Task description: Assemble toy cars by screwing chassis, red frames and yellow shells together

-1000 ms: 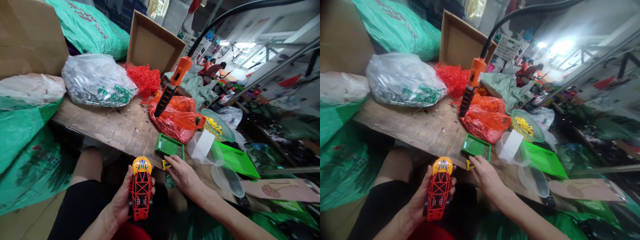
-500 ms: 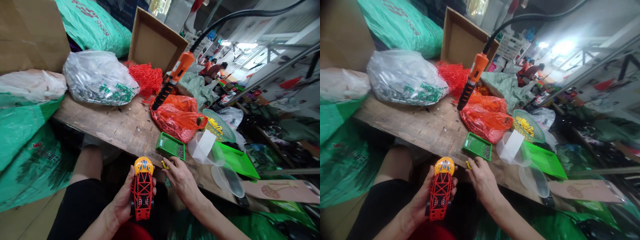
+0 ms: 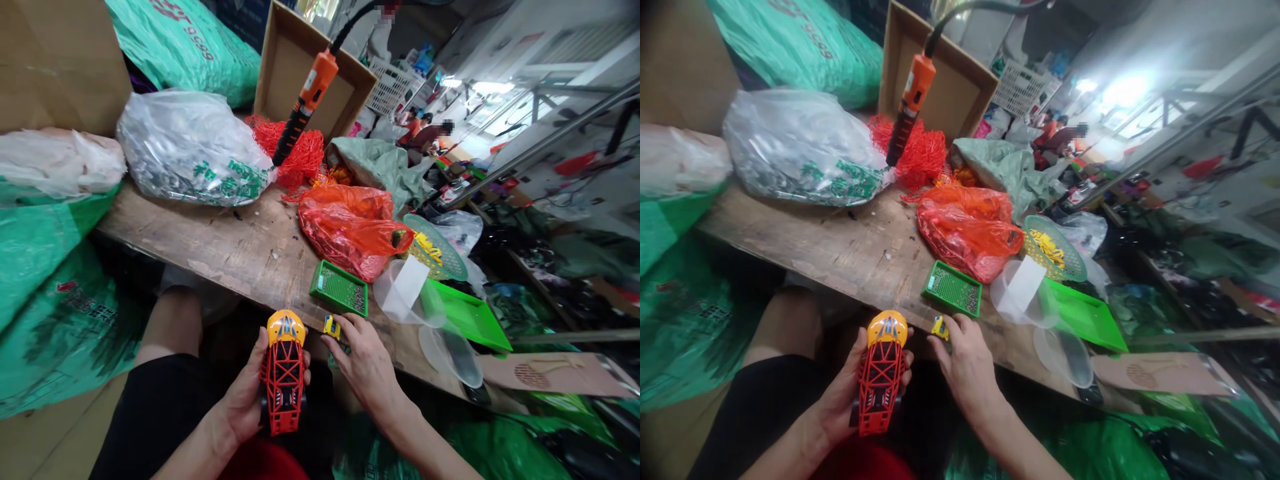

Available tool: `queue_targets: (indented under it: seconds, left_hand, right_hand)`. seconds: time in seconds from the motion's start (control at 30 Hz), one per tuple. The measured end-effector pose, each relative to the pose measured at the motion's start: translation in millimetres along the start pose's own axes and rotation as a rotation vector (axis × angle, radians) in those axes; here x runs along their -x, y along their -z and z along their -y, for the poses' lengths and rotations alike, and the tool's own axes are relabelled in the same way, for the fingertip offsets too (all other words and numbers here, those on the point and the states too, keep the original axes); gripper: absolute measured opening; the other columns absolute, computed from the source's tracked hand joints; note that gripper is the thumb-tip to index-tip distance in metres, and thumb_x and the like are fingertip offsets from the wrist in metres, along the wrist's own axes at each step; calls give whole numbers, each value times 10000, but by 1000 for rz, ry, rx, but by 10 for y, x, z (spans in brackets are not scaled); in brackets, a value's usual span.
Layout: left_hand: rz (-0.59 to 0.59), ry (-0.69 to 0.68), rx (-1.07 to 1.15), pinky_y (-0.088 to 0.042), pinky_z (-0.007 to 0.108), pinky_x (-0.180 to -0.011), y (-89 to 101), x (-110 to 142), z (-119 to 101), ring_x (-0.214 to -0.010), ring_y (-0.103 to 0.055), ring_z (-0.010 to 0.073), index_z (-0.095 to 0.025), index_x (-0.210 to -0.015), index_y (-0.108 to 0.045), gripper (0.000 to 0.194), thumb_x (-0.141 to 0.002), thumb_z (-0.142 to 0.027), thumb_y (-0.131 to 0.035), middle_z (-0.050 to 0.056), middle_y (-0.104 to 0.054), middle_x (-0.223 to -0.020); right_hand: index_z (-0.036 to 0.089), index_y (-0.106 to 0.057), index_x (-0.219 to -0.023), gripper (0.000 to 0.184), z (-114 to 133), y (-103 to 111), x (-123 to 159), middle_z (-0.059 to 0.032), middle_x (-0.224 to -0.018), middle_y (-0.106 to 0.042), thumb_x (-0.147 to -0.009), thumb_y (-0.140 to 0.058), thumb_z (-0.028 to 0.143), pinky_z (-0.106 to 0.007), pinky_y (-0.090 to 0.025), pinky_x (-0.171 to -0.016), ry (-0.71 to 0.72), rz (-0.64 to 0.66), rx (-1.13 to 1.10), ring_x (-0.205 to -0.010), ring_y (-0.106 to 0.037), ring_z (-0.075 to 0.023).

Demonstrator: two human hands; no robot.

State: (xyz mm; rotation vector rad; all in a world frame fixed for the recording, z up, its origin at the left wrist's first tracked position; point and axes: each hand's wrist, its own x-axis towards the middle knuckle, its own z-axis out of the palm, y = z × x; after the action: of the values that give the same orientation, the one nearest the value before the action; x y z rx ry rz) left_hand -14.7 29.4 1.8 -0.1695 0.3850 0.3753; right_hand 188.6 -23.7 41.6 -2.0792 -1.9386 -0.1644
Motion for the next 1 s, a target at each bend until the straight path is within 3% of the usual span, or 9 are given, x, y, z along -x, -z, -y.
queue_targets:
  seconds: [0.17,0.47,0.6,0.83,1.0]
  left_hand:
    - [-17,22,8,-619,313,-639,16,3,6,-726,-763,225,-42,-1036,-739,707,-949,-678,-443,124,-790,-901]
    - [14,-14,-32,-634,327,-628,54,-15,21,-730,-763,224,-71,-1104,-732,647,-898,-663,-574,115,-789,-906]
    - [23,-13,-11,-631,322,-665,69,-19,29,-752,-767,229,-73,-1114,-725,650,-890,-667,-586,126,-792,-927]
    - [18,-14,-23,-631,340,-639,86,-20,46,-753,-767,240,-67,-1126,-708,645,-883,-656,-605,125,-788,-935]
    - [56,-12,0,-627,336,-649,98,-25,52,-766,-770,238,-121,-1193,-690,626,-888,-660,-596,114,-789,-955]
  right_hand:
    - [144,-710,-1136,257,110,-31,-39,-137,-1071,-691,-943,-648,302,-417,-605,-853,-85,-40,46,-967,-683,-275]
    - [139,-691,-1200,288,241,-61,-5,-143,-1108,-664,-940,-572,171,-427,-586,-870,-149,-28,14,-992,-656,-275]
    - [146,-694,-1189,281,243,-65,2,-137,-1055,-656,-946,-611,259,-451,-597,-842,-174,-38,-12,-960,-653,-286]
    - [155,-663,-1251,320,136,-102,-8,-139,-1109,-631,-950,-556,160,-418,-612,-857,-103,-3,-119,-996,-672,-271]
    - [202,-676,-1259,379,-33,5,-55,-113,-1127,-627,-920,-538,102,-358,-619,-832,-30,108,-232,-961,-690,-224]
